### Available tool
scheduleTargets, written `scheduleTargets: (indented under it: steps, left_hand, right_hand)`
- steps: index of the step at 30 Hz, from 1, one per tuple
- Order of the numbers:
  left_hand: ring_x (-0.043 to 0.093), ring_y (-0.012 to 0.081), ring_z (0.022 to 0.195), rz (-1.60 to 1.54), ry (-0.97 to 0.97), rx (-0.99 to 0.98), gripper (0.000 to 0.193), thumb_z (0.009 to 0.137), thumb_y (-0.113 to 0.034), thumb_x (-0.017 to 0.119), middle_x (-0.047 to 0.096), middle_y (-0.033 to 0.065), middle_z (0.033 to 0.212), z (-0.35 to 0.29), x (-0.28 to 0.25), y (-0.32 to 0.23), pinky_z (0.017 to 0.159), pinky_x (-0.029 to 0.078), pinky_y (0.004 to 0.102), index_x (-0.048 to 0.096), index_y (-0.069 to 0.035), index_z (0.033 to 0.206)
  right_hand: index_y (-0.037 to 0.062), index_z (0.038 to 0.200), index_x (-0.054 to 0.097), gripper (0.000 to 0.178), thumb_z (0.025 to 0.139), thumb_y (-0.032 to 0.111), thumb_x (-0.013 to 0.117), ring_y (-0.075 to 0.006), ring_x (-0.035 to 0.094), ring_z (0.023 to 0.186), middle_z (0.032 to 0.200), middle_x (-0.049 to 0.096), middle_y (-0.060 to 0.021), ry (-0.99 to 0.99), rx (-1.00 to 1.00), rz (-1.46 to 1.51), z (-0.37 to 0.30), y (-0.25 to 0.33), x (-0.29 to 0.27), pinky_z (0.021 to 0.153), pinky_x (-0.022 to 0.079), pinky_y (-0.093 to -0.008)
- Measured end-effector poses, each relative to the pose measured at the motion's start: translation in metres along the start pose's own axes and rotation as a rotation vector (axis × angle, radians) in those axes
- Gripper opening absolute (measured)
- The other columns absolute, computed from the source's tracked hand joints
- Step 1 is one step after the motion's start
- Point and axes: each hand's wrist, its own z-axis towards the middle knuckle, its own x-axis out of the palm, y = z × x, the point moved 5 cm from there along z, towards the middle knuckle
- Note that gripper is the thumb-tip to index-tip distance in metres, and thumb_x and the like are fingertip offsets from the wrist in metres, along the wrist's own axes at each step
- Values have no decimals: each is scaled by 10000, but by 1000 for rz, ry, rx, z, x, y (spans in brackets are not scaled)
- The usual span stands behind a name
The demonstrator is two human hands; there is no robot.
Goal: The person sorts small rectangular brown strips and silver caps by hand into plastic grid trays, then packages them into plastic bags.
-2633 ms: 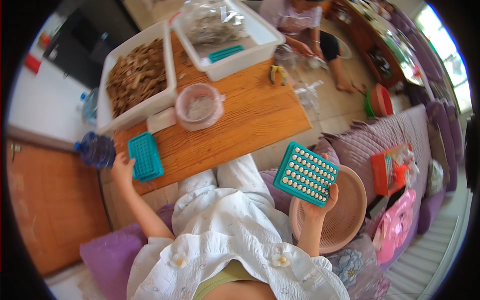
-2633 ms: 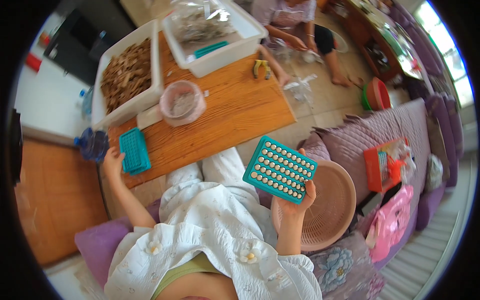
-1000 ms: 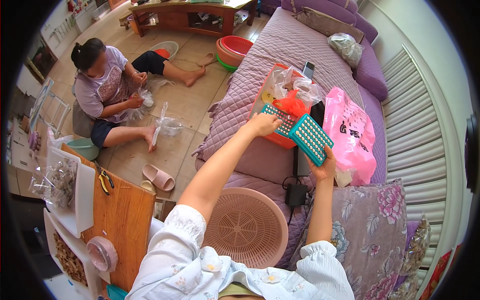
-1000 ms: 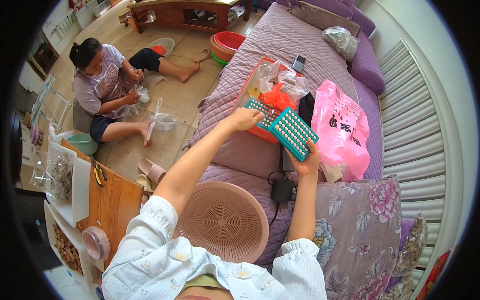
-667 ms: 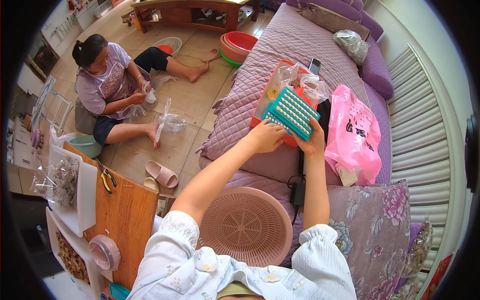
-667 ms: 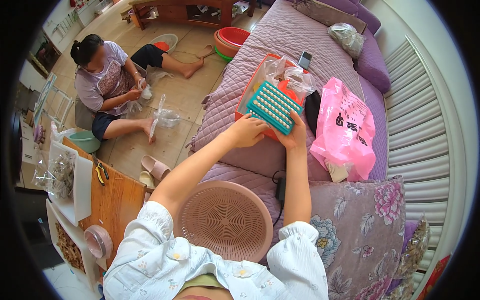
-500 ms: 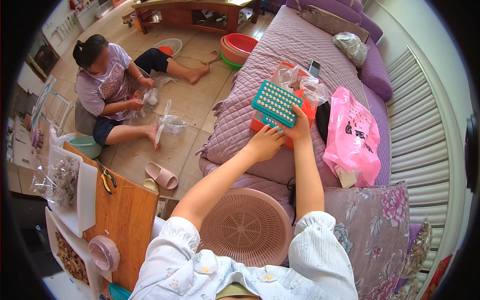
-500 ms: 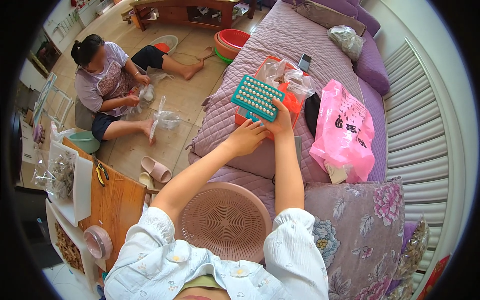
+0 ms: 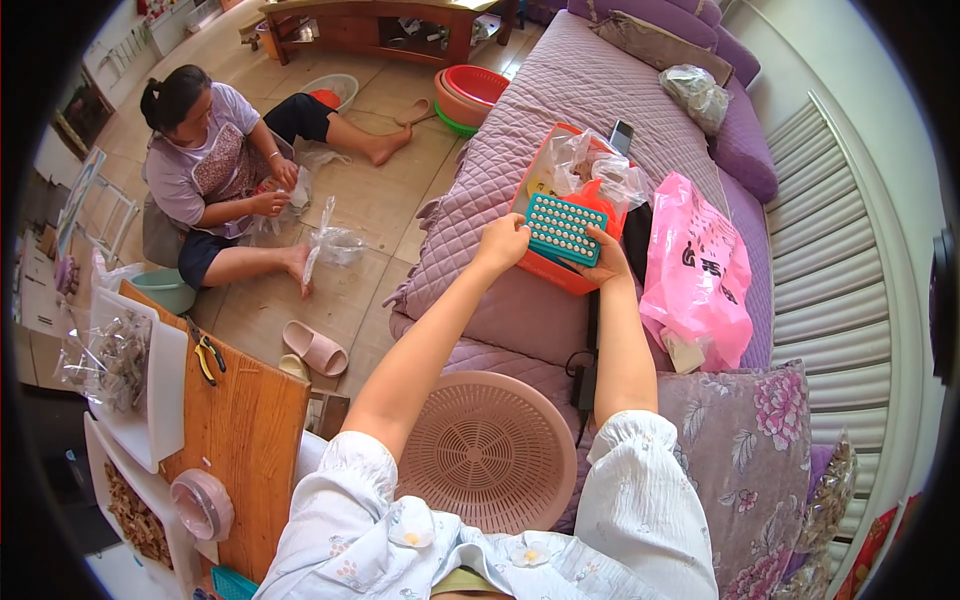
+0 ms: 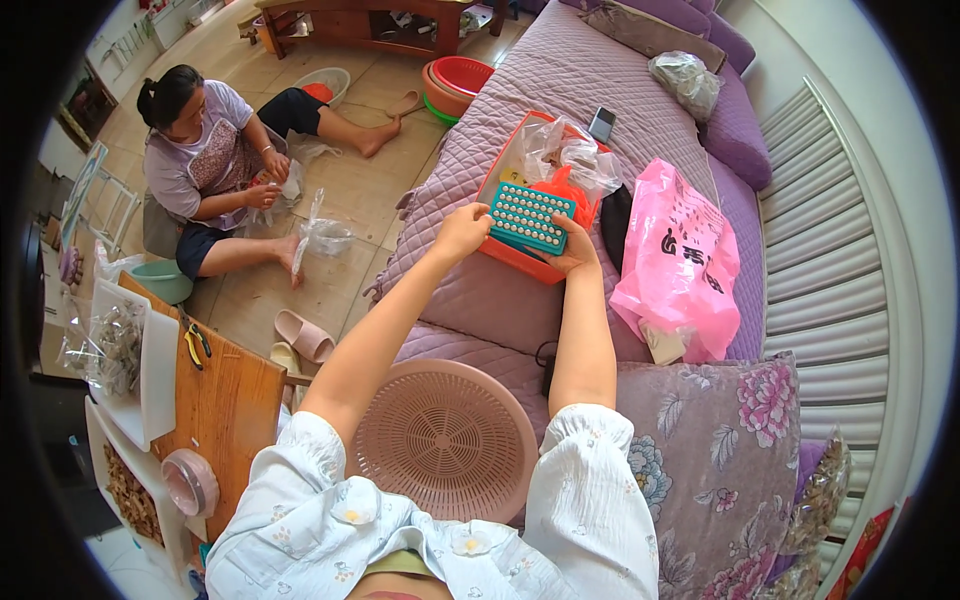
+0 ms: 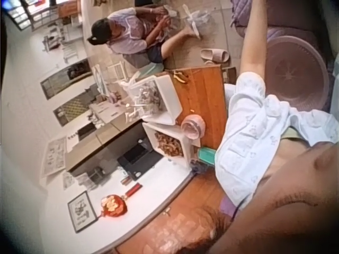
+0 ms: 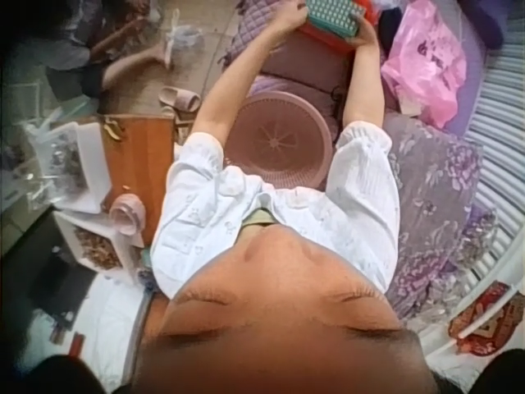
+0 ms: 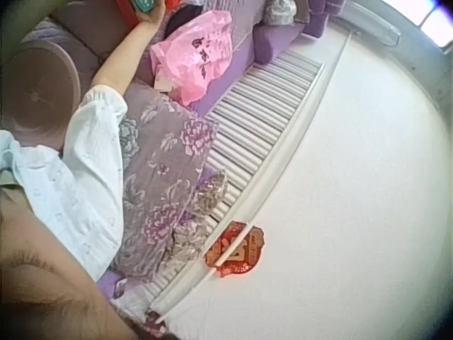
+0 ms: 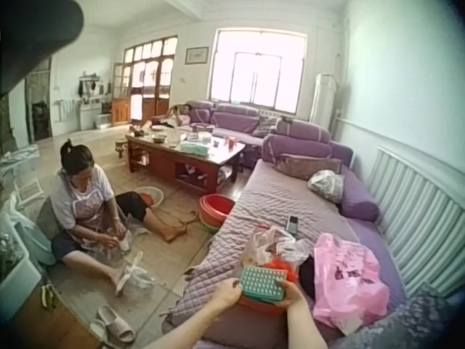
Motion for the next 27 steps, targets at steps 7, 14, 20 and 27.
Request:
scheduleTargets:
  steps: [7,14,20,27]
  left_hand:
    - [589,326,954,482,232,-1,291,774,-130,483,617,180,999,7,22,4,853,454,399,654,-99,1007]
    - [606,325,923,544,217,77,294,800,-177,461,632,161,976,-2,23,4,815,475,434,654,-148,1020]
    - [614,333,879,513,152,122,272,831,-201,448,637,158,950,-6,20,-3,785,483,440,654,-141,998]
    - [603,334,879,527,147,88,261,833,-216,455,632,147,961,-8,12,1,790,475,441,652,-117,972]
  right_hand:
    - [67,1168,483,387,802,147,579,-329,543,1048,1148,553,-153,-176,5,5,-11,3,-11,898,405,-557]
    - [79,1111,511,302,818,129,569,-304,570,992,1100,576,-123,-436,13,-86,-14,7,-10,890,414,-551]
    - [14,1044,532,272,788,63,613,-256,637,786,972,613,-144,-658,-121,-405,-10,15,-15,697,537,-470]
    - [-4,1103,501,293,857,153,529,-256,591,929,1041,581,-164,-582,-53,-328,-26,13,1,767,515,-416]
